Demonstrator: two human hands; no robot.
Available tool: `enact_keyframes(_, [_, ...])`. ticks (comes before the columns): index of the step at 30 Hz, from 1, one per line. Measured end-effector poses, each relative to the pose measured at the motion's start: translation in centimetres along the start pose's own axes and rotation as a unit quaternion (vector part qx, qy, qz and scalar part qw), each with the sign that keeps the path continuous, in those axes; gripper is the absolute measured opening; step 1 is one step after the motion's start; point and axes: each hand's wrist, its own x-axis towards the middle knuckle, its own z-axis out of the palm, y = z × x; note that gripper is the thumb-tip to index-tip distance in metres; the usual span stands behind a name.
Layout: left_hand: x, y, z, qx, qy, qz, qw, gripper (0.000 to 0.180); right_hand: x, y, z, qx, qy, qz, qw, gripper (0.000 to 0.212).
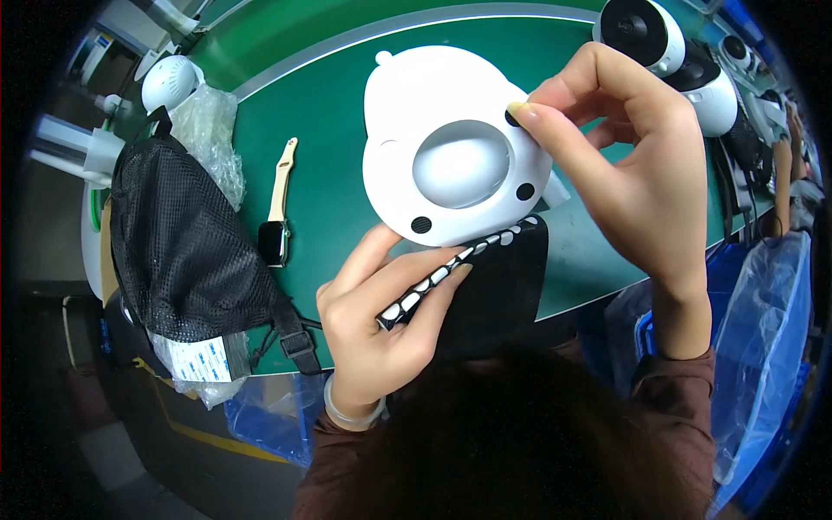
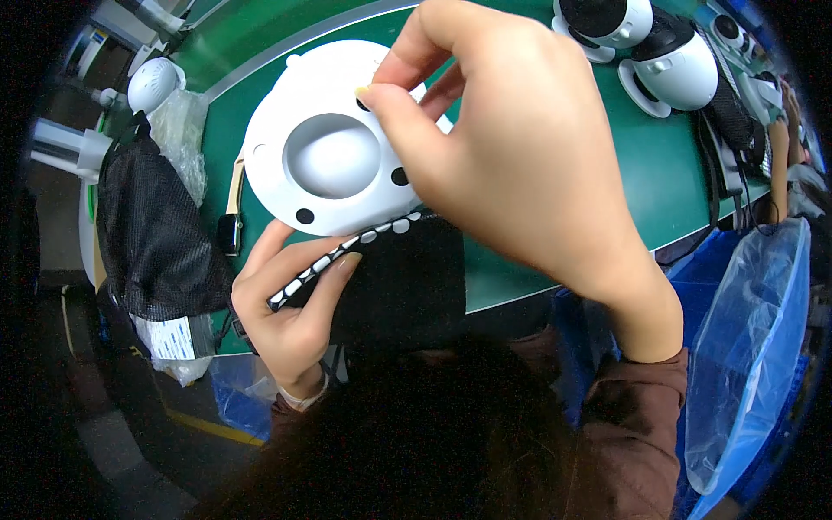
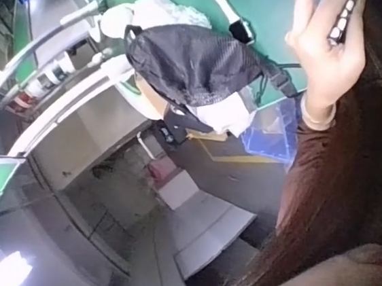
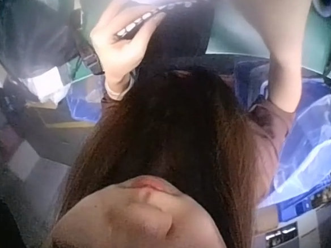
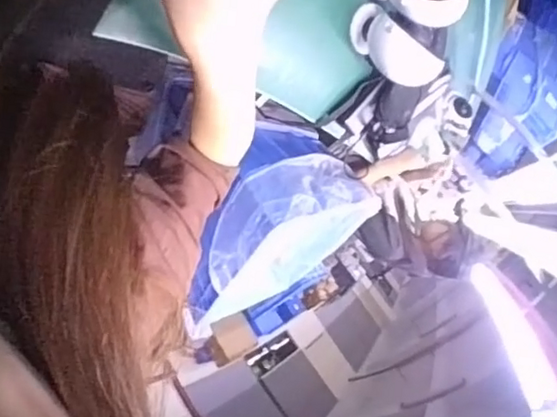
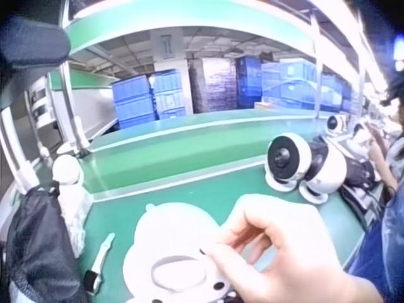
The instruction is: Applying small black rubber pads to the base of a white plastic electronic component housing.
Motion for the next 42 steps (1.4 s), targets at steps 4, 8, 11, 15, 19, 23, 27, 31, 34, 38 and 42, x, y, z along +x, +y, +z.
enact_keyframes(4, [-0.2, 0.1, -0.4, 0.001, 0.006, -0.011, 1.000, 0.020, 0.9, 1.6, -0.5, 0.155, -0.054, 0.112, 0.980, 0.020])
enact_keyframes(8, [-1.2, 1.2, -1.9, 0.012, 0.042, -0.042, 0.998, 0.024, -1.0, 2.1, -0.6, 0.211, 0.096, 0.024, 0.972, 0.029])
enact_keyframes(11, [-2.0, 0.7, -2.6, -0.111, 0.047, -0.055, 0.991, 0.027, -3.4, 0.0, -1.8, 0.134, -0.047, -0.018, 0.990, 0.019])
enact_keyframes(15, [-1.9, 0.5, -2.6, -0.174, 0.045, -0.042, 0.983, 0.026, -4.5, -0.9, -0.4, 0.134, -0.096, -0.092, 0.982, 0.027])
enact_keyframes(19, [-2.0, 0.9, -2.3, -0.154, 0.060, -0.036, 0.986, 0.024, -4.7, -1.3, -0.9, 0.123, -0.073, -0.091, 0.985, 0.023])
enact_keyframes(23, [-1.9, 1.5, -2.2, -0.135, 0.057, -0.027, 0.989, 0.022, -5.0, -1.2, -1.1, 0.132, -0.063, -0.045, 0.988, 0.021])
enact_keyframes(27, [-1.5, 1.6, -1.9, -0.109, 0.043, 0.014, 0.993, 0.020, -5.3, -0.5, -0.8, 0.118, -0.057, -0.089, 0.987, 0.016])
enact_keyframes(31, [-1.4, 1.9, -1.5, -0.130, 0.049, -0.023, 0.990, 0.018, -5.3, -0.6, -0.7, 0.111, -0.035, -0.086, 0.990, 0.015])
enact_keyframes(34, [-1.5, 1.9, -1.3, -0.109, 0.054, -0.023, 0.992, 0.017, -5.4, -0.6, -1.0, 0.090, -0.047, -0.091, 0.991, 0.016])
enact_keyframes(38, [-1.4, 1.9, -1.0, -0.104, 0.072, -0.054, 0.991, 0.018, -5.5, -0.9, -0.6, 0.031, 0.017, -0.133, 0.991, 0.016])
enact_keyframes(42, [-1.3, 1.6, -1.1, -0.098, 0.070, -0.039, 0.992, 0.017, -5.4, -1.2, -1.2, 0.018, -0.024, -0.086, 0.996, 0.019])
